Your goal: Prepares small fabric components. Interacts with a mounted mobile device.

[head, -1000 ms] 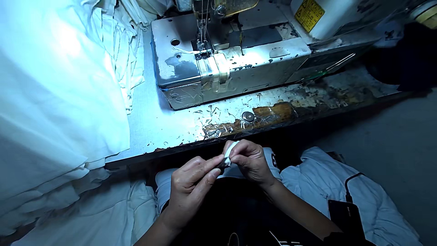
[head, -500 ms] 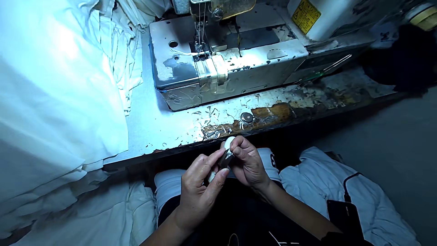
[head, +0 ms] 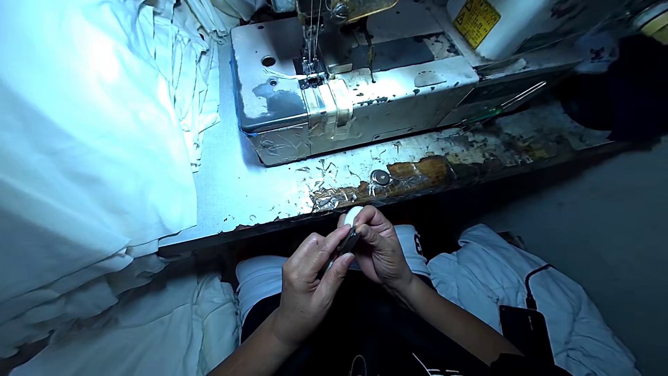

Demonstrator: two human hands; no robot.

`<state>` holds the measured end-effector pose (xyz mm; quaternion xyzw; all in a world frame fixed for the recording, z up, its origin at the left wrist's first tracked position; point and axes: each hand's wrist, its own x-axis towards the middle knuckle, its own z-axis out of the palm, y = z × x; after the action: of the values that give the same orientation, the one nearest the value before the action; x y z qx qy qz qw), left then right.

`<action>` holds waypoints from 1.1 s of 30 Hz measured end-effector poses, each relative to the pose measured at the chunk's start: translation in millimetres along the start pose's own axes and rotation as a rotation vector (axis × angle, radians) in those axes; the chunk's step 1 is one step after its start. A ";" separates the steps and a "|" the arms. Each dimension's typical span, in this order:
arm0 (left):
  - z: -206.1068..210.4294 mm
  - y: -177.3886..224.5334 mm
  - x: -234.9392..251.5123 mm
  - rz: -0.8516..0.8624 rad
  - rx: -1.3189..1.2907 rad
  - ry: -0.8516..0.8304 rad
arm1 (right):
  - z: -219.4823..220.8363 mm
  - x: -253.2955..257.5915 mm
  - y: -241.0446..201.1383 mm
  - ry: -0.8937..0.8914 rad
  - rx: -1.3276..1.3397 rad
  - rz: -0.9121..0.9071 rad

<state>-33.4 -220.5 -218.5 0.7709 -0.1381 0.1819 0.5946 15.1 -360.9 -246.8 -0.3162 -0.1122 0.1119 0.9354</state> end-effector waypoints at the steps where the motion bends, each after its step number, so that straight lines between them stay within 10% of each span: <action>1: -0.2 -0.4 0.1 0.004 0.000 0.002 | 0.2 0.0 0.3 -0.001 0.000 0.001; 33: -3.1 -6.8 0.0 0.143 0.120 -0.054 | -2.3 -1.1 7.6 0.036 -0.325 -0.148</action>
<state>-30.8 -215.8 -223.7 0.7980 -0.1977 0.2108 0.5289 13.6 -356.5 -253.4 -0.4560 -0.1351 0.0176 0.8795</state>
